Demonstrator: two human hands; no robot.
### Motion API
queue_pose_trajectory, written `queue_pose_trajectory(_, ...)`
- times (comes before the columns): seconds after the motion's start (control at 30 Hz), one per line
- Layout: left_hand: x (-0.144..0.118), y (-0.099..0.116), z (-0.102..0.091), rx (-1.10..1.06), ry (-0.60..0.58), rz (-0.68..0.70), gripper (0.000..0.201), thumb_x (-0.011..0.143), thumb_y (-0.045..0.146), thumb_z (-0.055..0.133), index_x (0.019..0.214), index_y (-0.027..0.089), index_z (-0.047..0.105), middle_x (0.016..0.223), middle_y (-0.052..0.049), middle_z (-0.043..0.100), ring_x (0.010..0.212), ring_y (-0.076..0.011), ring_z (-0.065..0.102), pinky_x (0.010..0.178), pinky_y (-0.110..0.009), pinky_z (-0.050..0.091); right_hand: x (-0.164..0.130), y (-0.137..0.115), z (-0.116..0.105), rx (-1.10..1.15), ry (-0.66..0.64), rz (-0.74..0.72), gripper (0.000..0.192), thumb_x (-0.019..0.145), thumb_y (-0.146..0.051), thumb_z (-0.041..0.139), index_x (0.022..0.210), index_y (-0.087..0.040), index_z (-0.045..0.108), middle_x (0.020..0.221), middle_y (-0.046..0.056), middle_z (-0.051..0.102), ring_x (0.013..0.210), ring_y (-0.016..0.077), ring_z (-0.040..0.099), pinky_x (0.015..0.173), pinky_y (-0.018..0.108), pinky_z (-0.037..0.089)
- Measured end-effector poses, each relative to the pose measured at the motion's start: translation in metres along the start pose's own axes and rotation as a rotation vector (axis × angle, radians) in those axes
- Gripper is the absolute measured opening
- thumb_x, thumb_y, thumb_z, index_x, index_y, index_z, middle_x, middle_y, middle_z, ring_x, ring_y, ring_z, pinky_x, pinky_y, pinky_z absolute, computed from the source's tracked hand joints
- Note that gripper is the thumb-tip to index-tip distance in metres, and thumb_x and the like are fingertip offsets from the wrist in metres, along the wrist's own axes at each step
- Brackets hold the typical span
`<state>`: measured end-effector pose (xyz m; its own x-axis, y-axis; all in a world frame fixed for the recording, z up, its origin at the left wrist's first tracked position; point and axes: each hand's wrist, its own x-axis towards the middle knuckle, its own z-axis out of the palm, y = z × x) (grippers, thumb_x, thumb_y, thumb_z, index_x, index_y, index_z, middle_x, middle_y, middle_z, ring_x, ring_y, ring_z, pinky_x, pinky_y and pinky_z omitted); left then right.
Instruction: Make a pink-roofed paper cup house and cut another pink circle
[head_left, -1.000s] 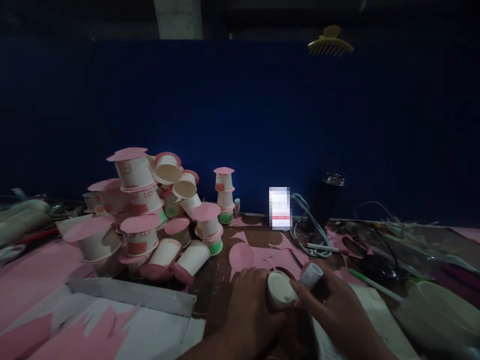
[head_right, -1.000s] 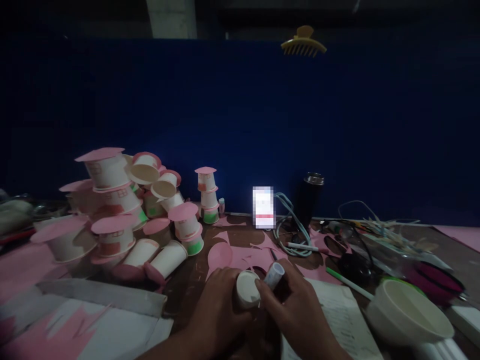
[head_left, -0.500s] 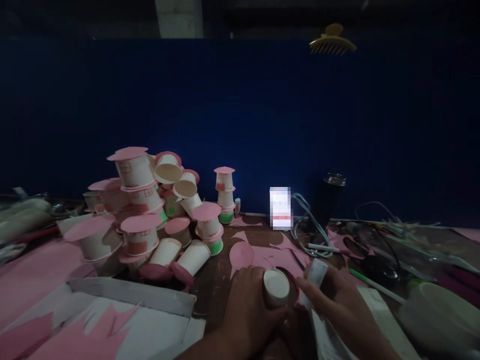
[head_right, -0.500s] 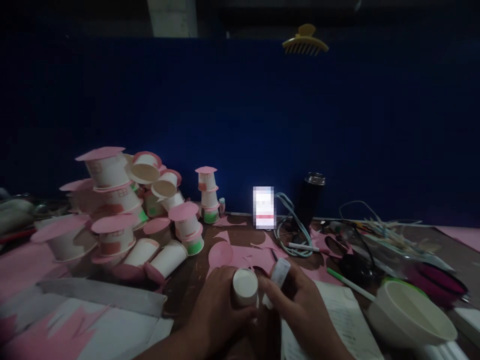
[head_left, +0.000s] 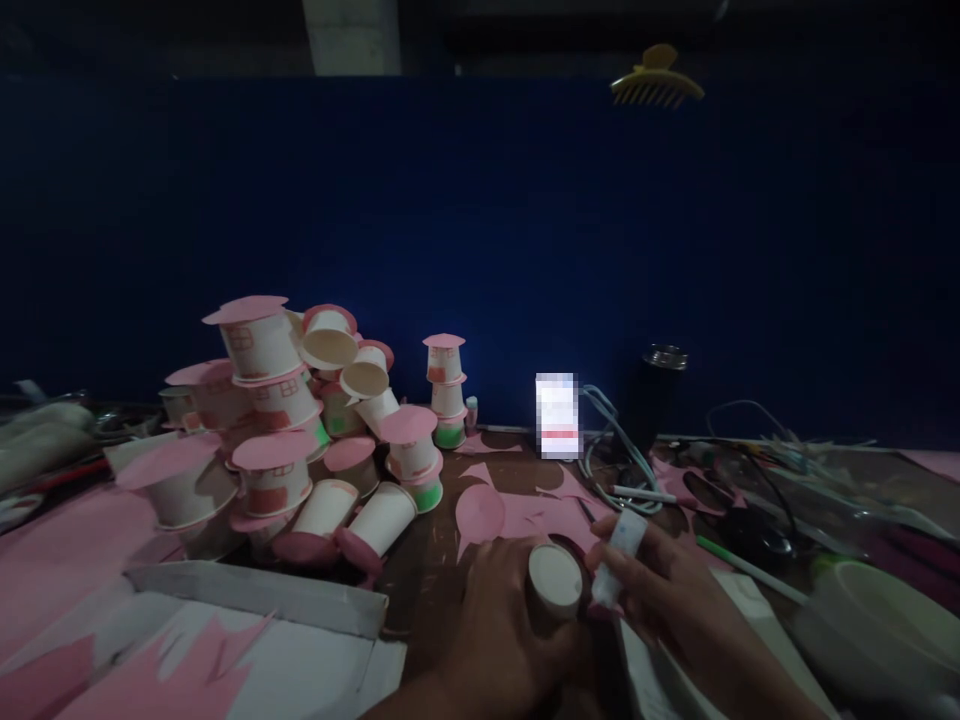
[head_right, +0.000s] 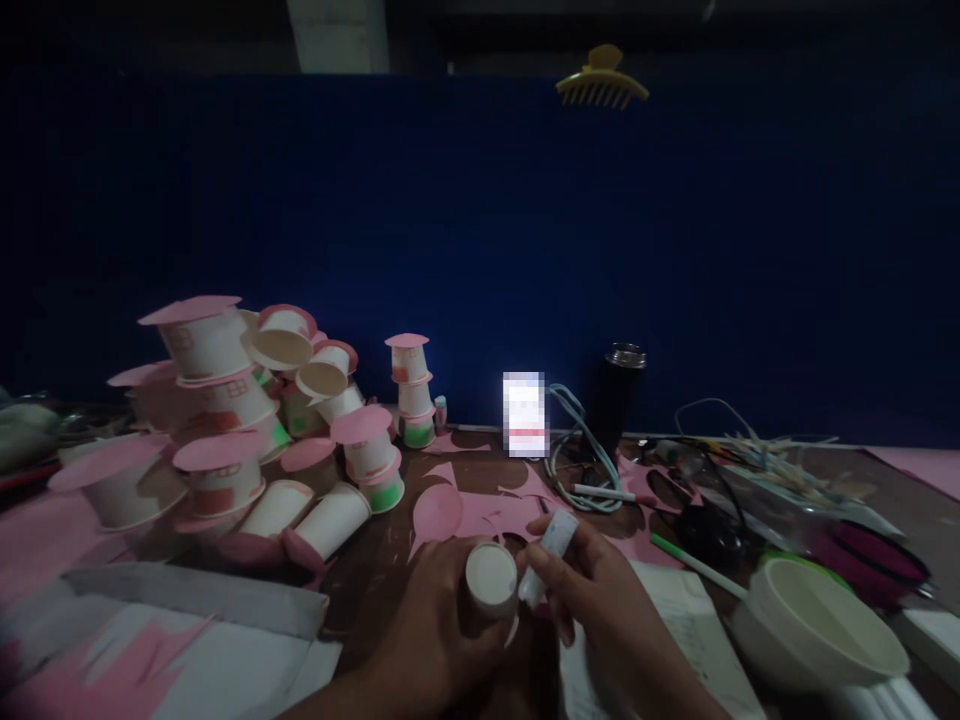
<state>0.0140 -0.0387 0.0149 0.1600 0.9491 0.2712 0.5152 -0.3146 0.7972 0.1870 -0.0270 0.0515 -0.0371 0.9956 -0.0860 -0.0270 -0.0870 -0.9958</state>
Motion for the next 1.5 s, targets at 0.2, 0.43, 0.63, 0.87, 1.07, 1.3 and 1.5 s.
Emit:
queue_pose_trajectory(0.2,0.003,-0.005,0.003,0.085,0.049,-0.005,0.037,0.065,0.038,0.070,0.098,0.022,0.063,0.098,-0.007,0.063,0.093,-0.0263,0.053,0.087,-0.041,0.039,-0.003,0.000,-0.002,0.035,-0.136,-0.026,0.044,0.072,-0.048,0.071,0.101,-0.018,0.059,0.078,0.002,0.067,0.044,0.0098,0.053,0.038,0.021,0.040)
queue_pose_trajectory(0.43,0.004,-0.007,0.002,0.090,0.033,-0.014,0.033,0.064,0.034,0.071,0.094,0.023,0.063,0.098,-0.006,0.062,0.093,-0.0255,0.053,0.085,-0.038,0.039,-0.003,0.001,0.000,-0.182,-0.172,-0.056,0.036,0.077,-0.052,0.066,0.085,-0.018,0.056,0.059,-0.004,0.061,0.037,0.0087,0.050,0.042,0.022,0.037)
queue_pose_trajectory(0.63,0.002,-0.003,0.001,0.075,0.044,-0.014,0.033,0.062,0.030,0.072,0.093,0.024,0.063,0.095,-0.003,0.062,0.091,-0.0244,0.052,0.084,-0.038,0.038,-0.001,0.005,0.001,-0.329,-0.107,-0.108,0.032,0.080,-0.051,0.063,0.082,-0.020,0.055,0.062,-0.004,0.060,0.049,0.0140,0.057,0.052,0.027,0.046)
queue_pose_trajectory(0.87,0.003,-0.003,-0.001,0.069,0.036,-0.022,0.031,0.064,0.034,0.073,0.091,0.023,0.062,0.096,-0.004,0.061,0.091,-0.0237,0.052,0.084,-0.037,0.038,-0.002,0.009,-0.002,-0.547,0.013,-0.257,0.027,0.082,-0.048,0.062,0.085,-0.022,0.055,0.073,0.000,0.063,0.063,0.0187,0.062,0.061,0.030,0.049)
queue_pose_trajectory(1.07,0.005,-0.009,0.002,0.128,0.010,-0.053,0.034,0.061,0.031,0.072,0.092,0.022,0.062,0.095,-0.004,0.061,0.090,-0.0243,0.051,0.080,-0.036,0.037,-0.007,0.010,0.004,-0.559,-0.017,-0.429,0.014,0.085,-0.037,0.061,0.090,-0.024,0.058,0.086,0.001,0.065,0.076,0.0192,0.063,0.067,0.027,0.050)
queue_pose_trajectory(1.3,0.006,-0.007,-0.001,0.139,0.001,-0.053,0.033,0.066,0.041,0.070,0.092,0.021,0.063,0.095,-0.005,0.062,0.090,-0.0245,0.051,0.079,-0.036,0.037,-0.012,0.006,0.007,-0.518,-0.069,-0.421,0.009,0.080,-0.027,0.063,0.089,-0.024,0.062,0.086,0.000,0.068,0.074,0.0174,0.064,0.063,0.023,0.050)
queue_pose_trajectory(1.5,0.005,-0.004,0.000,0.154,0.017,-0.078,0.032,0.065,0.037,0.070,0.091,0.021,0.062,0.094,-0.005,0.061,0.090,-0.0246,0.050,0.079,-0.036,0.038,-0.017,0.003,0.009,-0.362,-0.042,-0.332,0.031,0.081,-0.043,0.062,0.105,-0.022,0.061,0.084,0.003,0.069,0.071,0.0200,0.064,0.062,0.028,0.051)
